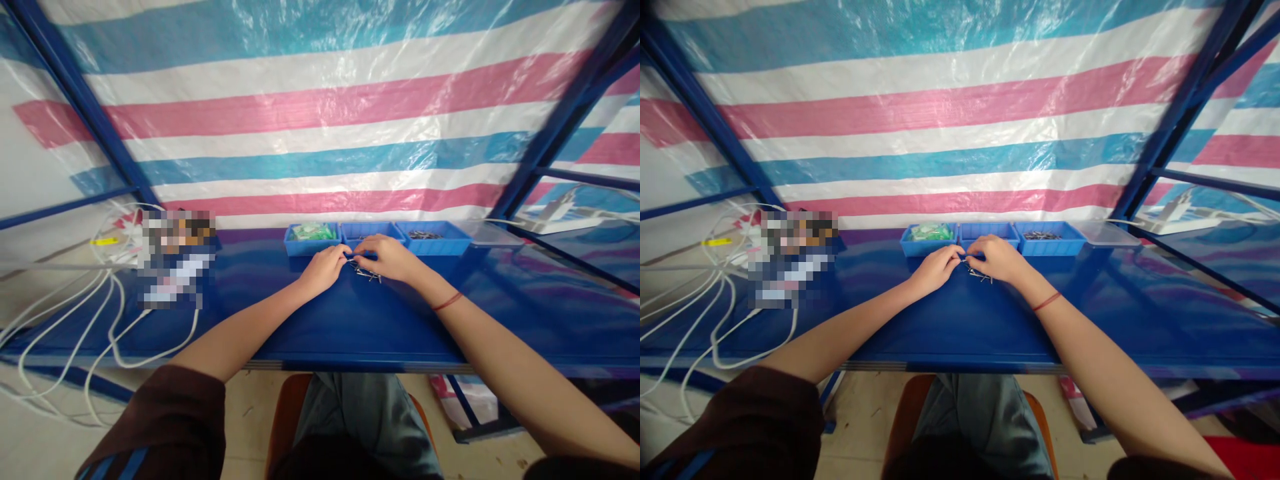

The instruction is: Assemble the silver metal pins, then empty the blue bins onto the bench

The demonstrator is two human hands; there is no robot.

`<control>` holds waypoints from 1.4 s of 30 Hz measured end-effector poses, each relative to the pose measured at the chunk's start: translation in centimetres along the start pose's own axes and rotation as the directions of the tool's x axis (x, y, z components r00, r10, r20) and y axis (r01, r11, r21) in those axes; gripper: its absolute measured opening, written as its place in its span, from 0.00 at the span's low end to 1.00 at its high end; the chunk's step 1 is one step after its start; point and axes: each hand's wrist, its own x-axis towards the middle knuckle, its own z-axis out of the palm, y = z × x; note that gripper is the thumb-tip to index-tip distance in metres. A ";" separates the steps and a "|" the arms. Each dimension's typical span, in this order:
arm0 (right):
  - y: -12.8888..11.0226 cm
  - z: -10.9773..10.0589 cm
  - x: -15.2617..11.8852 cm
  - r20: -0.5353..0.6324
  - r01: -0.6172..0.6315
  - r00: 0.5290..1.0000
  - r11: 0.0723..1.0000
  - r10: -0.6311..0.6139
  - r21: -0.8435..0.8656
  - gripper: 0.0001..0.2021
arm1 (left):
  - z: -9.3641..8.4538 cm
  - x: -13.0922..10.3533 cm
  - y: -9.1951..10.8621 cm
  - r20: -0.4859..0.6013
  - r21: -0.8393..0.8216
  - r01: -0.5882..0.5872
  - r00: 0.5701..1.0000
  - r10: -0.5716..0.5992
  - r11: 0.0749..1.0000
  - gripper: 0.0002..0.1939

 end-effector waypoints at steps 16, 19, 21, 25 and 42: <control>-1.3 2.0 0.5 -0.106 -0.126 0.980 0.940 0.167 0.317 0.09 | -0.1 0.7 0.8 -0.223 -0.582 0.040 0.953 -0.206 0.813 0.12; -1.1 1.9 0.6 -0.132 -0.139 0.972 0.926 0.196 0.351 0.10 | 0.0 0.7 0.7 -0.209 -0.609 0.056 0.951 -0.228 0.791 0.14; -1.1 1.8 0.6 -0.138 -0.147 0.968 0.922 0.208 0.357 0.10 | 0.0 0.7 0.7 -0.200 -0.595 0.089 0.946 -0.254 0.799 0.12; -1.2 1.8 0.6 -0.145 -0.134 0.970 0.923 0.197 0.360 0.09 | -0.1 0.6 0.7 -0.205 -0.552 0.108 0.944 -0.260 0.827 0.08; -1.1 1.6 0.5 -0.258 -0.110 0.945 0.937 0.202 0.332 0.06 | -0.9 0.7 1.0 -0.284 -0.425 0.079 0.934 -0.216 0.902 0.08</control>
